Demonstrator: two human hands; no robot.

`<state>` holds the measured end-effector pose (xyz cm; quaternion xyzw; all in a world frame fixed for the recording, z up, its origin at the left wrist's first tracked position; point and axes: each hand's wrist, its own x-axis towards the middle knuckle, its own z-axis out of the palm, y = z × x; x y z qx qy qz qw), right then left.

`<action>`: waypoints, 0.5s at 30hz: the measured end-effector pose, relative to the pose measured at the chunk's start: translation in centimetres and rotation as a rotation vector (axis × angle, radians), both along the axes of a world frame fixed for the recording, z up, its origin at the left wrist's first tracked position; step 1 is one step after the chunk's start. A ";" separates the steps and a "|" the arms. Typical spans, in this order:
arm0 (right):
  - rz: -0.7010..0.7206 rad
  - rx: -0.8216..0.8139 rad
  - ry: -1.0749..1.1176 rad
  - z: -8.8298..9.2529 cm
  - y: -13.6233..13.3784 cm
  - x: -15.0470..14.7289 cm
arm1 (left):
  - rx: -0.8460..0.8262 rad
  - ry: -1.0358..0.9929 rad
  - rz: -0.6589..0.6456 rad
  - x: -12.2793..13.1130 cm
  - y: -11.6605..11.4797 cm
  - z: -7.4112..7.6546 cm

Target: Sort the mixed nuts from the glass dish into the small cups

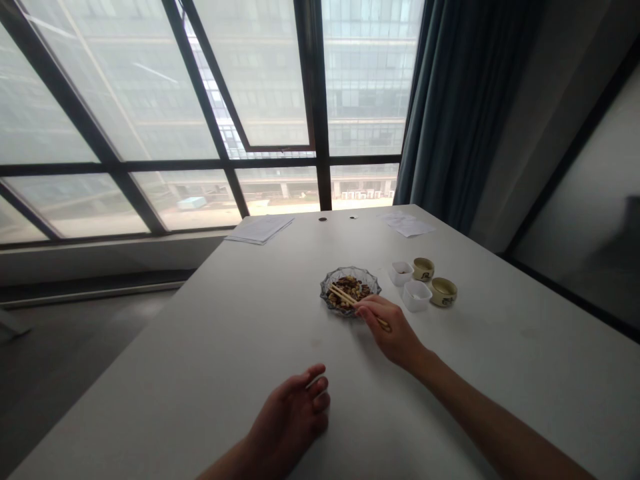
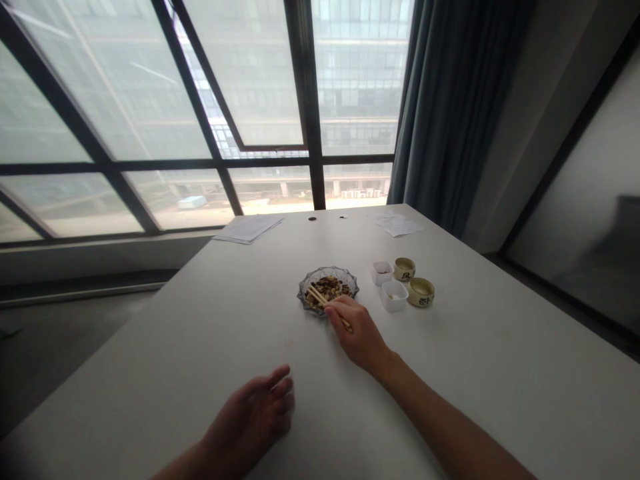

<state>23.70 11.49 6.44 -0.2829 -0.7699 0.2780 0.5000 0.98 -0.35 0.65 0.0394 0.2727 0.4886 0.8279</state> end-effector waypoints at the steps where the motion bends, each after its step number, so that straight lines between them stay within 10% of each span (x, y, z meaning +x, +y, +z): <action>1: -0.024 -0.011 0.026 -0.1 0.0 0.1 | -0.001 -0.004 -0.004 0.0 0.0 0.0; 15: -0.181 0.020 -0.123 -0.4 -0.4 1.0 | -0.009 -0.038 0.000 -0.1 0.1 -0.1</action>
